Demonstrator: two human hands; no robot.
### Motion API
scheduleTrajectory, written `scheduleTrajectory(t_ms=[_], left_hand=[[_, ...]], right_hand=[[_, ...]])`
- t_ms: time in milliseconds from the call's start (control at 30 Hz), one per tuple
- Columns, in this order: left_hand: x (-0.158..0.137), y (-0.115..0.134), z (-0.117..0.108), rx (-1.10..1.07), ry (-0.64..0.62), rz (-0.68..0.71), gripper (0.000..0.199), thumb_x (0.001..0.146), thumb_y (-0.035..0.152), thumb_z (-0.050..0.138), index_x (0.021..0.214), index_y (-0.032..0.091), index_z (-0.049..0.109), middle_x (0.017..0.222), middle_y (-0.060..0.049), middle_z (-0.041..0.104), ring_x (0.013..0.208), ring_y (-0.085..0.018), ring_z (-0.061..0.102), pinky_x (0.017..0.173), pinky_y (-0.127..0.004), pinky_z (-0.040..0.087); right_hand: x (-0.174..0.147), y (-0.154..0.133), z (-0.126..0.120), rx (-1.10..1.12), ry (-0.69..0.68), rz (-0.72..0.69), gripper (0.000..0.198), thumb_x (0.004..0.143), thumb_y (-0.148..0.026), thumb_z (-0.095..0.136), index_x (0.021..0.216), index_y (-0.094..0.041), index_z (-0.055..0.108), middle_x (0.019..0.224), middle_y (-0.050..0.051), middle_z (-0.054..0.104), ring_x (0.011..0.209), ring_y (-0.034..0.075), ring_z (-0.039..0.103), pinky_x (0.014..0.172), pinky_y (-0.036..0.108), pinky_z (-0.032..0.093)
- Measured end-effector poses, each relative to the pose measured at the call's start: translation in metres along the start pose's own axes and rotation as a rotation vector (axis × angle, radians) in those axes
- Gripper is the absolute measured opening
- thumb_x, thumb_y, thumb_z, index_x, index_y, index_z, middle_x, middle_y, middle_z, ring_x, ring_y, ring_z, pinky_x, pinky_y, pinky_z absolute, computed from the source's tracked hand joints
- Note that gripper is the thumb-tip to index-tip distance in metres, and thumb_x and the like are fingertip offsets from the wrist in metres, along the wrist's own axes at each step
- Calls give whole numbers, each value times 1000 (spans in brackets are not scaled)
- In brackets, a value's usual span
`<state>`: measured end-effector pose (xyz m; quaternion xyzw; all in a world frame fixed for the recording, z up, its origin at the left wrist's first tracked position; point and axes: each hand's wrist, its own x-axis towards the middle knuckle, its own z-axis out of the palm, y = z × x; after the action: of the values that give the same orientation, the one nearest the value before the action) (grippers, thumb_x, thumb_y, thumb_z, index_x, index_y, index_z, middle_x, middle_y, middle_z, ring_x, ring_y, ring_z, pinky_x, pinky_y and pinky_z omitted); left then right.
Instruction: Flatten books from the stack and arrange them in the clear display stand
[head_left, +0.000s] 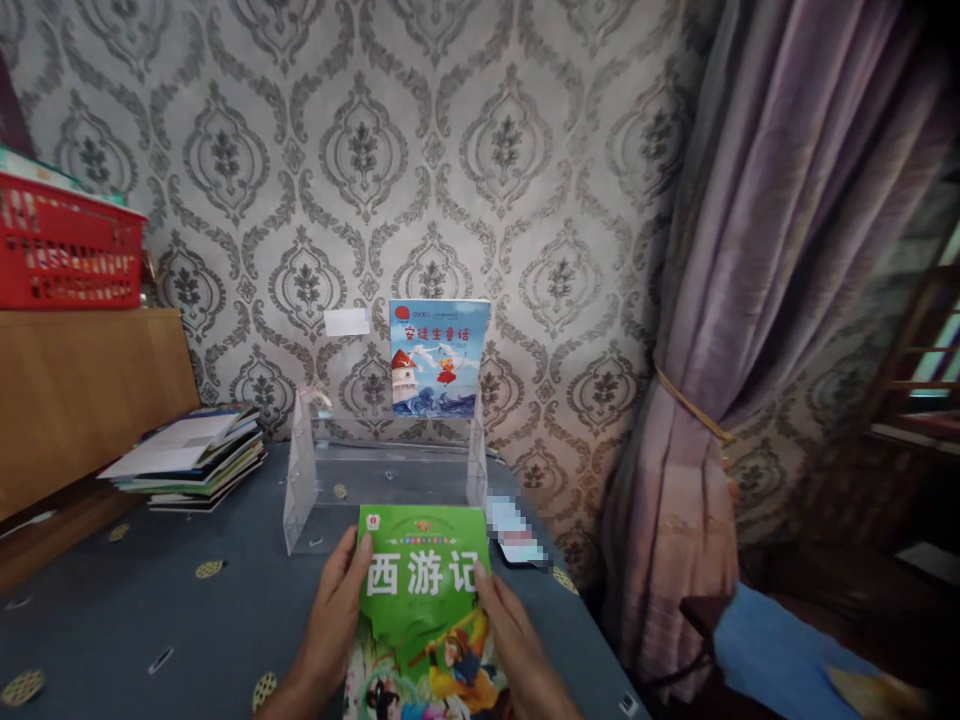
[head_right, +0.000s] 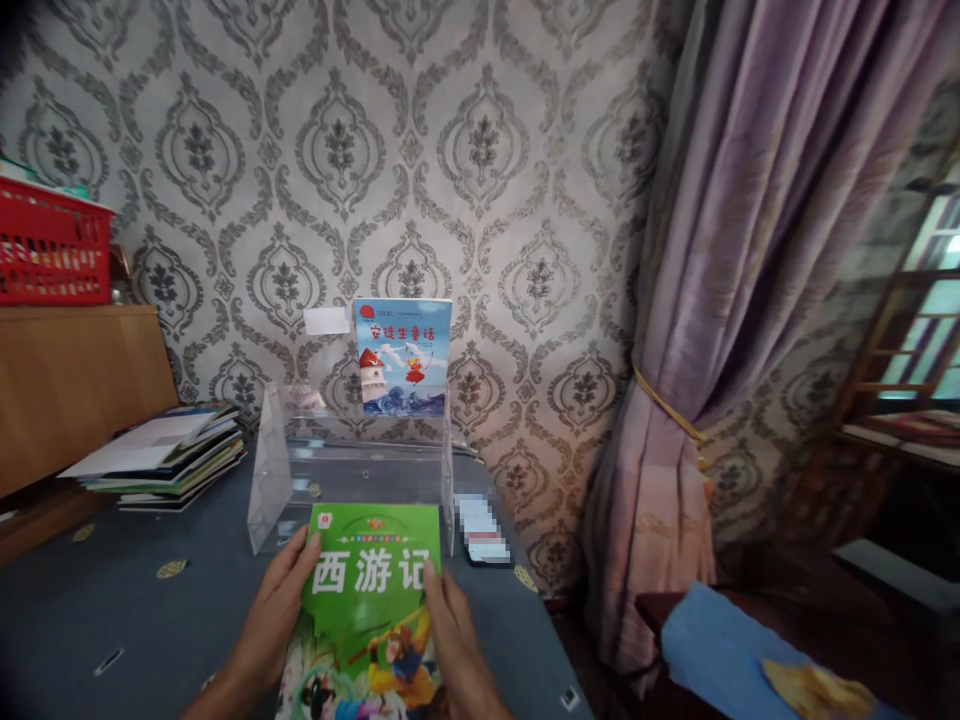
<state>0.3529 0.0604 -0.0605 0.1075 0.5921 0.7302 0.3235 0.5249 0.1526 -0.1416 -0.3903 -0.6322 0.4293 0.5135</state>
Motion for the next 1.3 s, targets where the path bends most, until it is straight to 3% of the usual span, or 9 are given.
scheduleTrajectory(t_ms=[100, 200, 400, 567, 733, 900, 1167, 1300], left_hand=[[2, 5, 4, 114, 7, 130, 36, 93, 37, 62, 128, 26, 63, 149, -3, 56, 145, -26, 44, 121, -42, 34], [6, 17, 8, 217, 9, 271, 42, 93, 48, 59, 129, 26, 64, 143, -4, 62, 143, -28, 46, 119, -43, 37], [0, 56, 26, 306, -86, 412, 61, 96, 67, 41, 118, 18, 69, 123, -10, 72, 128, -31, 59, 105, -41, 50], [3, 50, 31, 315, 25, 401, 65, 96, 70, 35, 108, 18, 70, 115, -10, 73, 118, -28, 63, 97, -34, 53], [18, 22, 30, 153, -72, 267, 69, 87, 78, 47, 104, 15, 70, 105, -11, 75, 108, -29, 67, 96, -36, 52], [21, 19, 32, -13, -60, 200, 67, 79, 78, 59, 102, 17, 71, 99, -9, 76, 105, -28, 69, 97, -37, 51], [9, 27, 35, -66, -146, 207, 73, 73, 83, 59, 94, 14, 74, 91, -10, 77, 99, -29, 70, 90, -38, 55], [5, 31, 36, -3, -108, 254, 74, 72, 84, 58, 90, 15, 74, 94, -10, 77, 103, -29, 69, 91, -36, 55]], right_hand=[[18, -19, 1, -2, 92, 144, 61, 92, -69, 50, 122, -19, 68, 127, 14, 71, 114, 26, 69, 79, 32, 61], [31, -41, 2, 79, 128, 159, 66, 87, -73, 51, 119, -19, 69, 129, 12, 70, 119, 27, 65, 87, 35, 58], [42, -80, 12, 193, 116, -74, 63, 89, -74, 44, 96, -19, 72, 95, 8, 75, 98, 26, 67, 82, 34, 57], [46, -83, 17, 293, 71, -116, 62, 89, -75, 45, 93, -19, 72, 84, 6, 72, 87, 24, 65, 79, 33, 55], [47, -60, 16, 280, -28, -114, 66, 87, -79, 45, 87, -19, 72, 81, 6, 71, 80, 22, 64, 73, 31, 55], [45, -62, 16, 349, -45, -121, 64, 86, -78, 49, 91, -18, 73, 85, 6, 73, 81, 22, 66, 76, 33, 57], [39, -58, 14, 321, 23, -86, 62, 86, -76, 51, 102, -21, 74, 100, 9, 76, 107, 27, 67, 92, 36, 56], [38, -53, 13, 316, -10, -76, 63, 89, -75, 49, 109, -20, 73, 112, 10, 75, 113, 28, 66, 99, 39, 54]])
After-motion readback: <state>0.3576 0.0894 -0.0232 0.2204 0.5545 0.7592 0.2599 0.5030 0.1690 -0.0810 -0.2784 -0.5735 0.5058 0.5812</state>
